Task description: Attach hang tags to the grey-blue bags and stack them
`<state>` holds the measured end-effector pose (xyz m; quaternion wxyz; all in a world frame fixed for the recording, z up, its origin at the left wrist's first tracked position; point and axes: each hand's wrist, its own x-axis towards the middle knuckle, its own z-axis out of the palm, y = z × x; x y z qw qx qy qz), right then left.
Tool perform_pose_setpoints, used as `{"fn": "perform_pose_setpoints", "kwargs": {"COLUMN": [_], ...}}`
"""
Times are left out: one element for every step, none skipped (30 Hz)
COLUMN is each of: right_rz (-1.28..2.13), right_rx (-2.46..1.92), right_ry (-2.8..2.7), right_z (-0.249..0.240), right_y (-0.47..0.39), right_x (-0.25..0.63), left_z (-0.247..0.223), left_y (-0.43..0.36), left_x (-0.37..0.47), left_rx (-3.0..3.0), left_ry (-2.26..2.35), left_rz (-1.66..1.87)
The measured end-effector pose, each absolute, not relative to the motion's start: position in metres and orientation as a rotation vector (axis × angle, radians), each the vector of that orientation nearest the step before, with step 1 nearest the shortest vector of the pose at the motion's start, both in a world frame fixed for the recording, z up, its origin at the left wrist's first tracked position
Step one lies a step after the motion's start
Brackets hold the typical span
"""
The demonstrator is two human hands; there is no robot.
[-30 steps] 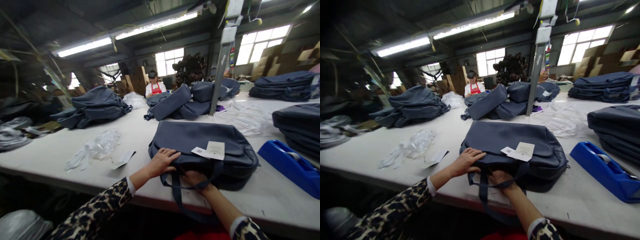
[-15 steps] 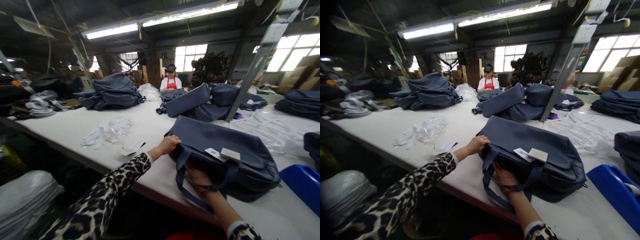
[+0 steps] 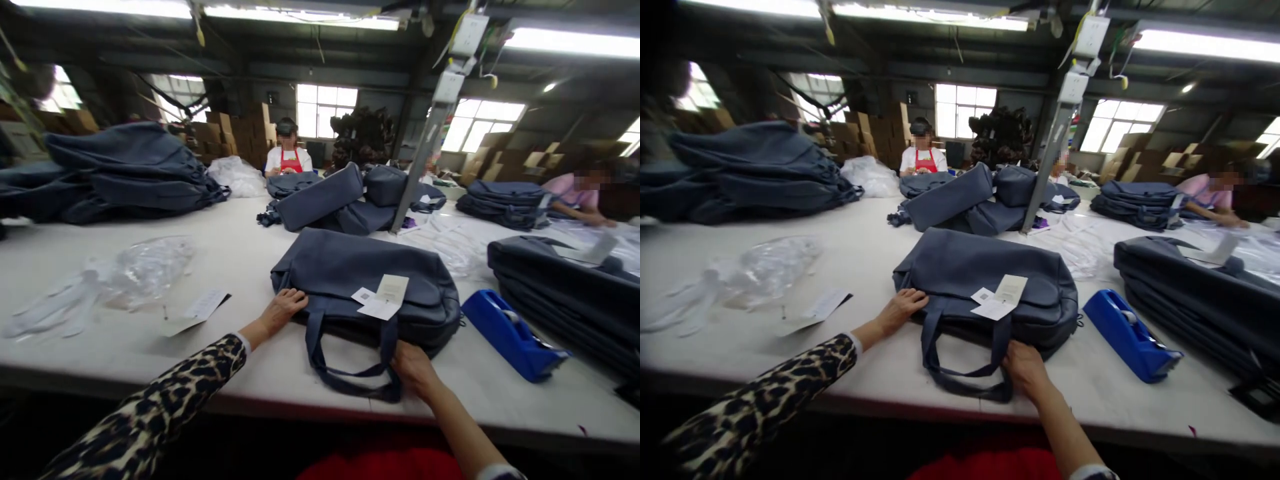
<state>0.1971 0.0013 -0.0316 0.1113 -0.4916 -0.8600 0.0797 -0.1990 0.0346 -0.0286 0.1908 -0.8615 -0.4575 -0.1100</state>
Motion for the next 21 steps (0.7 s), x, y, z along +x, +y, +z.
{"fn": "perform_pose_setpoints", "kwargs": {"right_rz": [0.211, 0.18, 0.143, 0.105, 0.047, -0.039, -0.15, -0.276, -0.404, -0.523, -0.614, -0.666, -0.697, -0.713, -0.72, -0.721, -0.721, -0.723, -0.722, -0.718, -0.711], "right_rx": [-1.439, -1.434, -1.435, -1.452, -1.474, -1.489, -1.492, -1.474, -1.438, -1.387, -1.337, -1.301, -1.283, -1.278, -1.282, -1.288, -1.292, -1.291, -1.292, -1.296, -1.303], "right_ry": [-2.49, -2.448, -2.397, -2.332, -2.251, -2.167, -2.099, -2.07, -2.087, -2.144, -2.224, -2.301, -2.351, -2.372, -2.374, -2.369, -2.363, -2.357, -2.349, -2.337, -2.326], "right_z": [-0.031, -0.031, -0.029, -0.027, -0.023, -0.017, -0.01, -0.003, 0.005, 0.013, 0.02, 0.025, 0.028, 0.029, 0.028, 0.025, 0.02, 0.014, 0.007, 0.0, -0.007], "right_y": [-0.004, -0.008, -0.012, -0.015, -0.017, -0.018, -0.016, -0.013, -0.009, -0.003, 0.004, 0.011, 0.017, 0.022, 0.026, 0.027, 0.027, 0.026, 0.024, 0.021, 0.019], "right_x": [0.211, 0.224, 0.235, 0.246, 0.256, 0.266, 0.275, 0.282, 0.287, 0.291, 0.293, 0.294, 0.293, 0.292, 0.291, 0.289, 0.288, 0.288, 0.287, 0.287, 0.287], "left_z": [-0.028, -0.026, -0.023, -0.02, -0.016, -0.012, -0.009, -0.007, -0.005, -0.005, -0.007, -0.009, -0.013, -0.017, -0.022, -0.026, -0.03, -0.034, -0.037, -0.04, -0.042], "left_y": [0.034, 0.034, 0.033, 0.032, 0.031, 0.03, 0.029, 0.028, 0.027, 0.026, 0.026, 0.026, 0.026, 0.026, 0.025, 0.024, 0.022, 0.02, 0.018, 0.016, 0.015], "left_x": [-0.2, -0.2, -0.201, -0.2, -0.199, -0.196, -0.193, -0.188, -0.183, -0.178, -0.172, -0.168, -0.165, -0.163, -0.163, -0.163, -0.165, -0.167, -0.169, -0.17, -0.171], "left_rx": [-2.425, -2.429, -2.434, -2.443, -2.456, -2.471, -2.49, -2.512, -2.534, -2.548, -2.553, -2.552, -2.543, -2.532, -2.522, -2.52, -2.522, -2.524, -2.522, -2.521, -2.517], "left_ry": [-1.27, -1.26, -1.258, -1.266, -1.285, -1.308, -1.327, -1.335, -1.328, -1.312, -1.297, -1.28, -1.266, -1.25, -1.233, -1.213, -1.19, -1.171, -1.16, -1.153, -1.154], "left_rz": [-0.312, -0.315, -0.319, -0.322, -0.329, -0.341, -0.362, -0.388, -0.414, -0.439, -0.459, -0.47, -0.474, -0.476, -0.478, -0.477, -0.478, -0.483, -0.489, -0.492, -0.496]}}
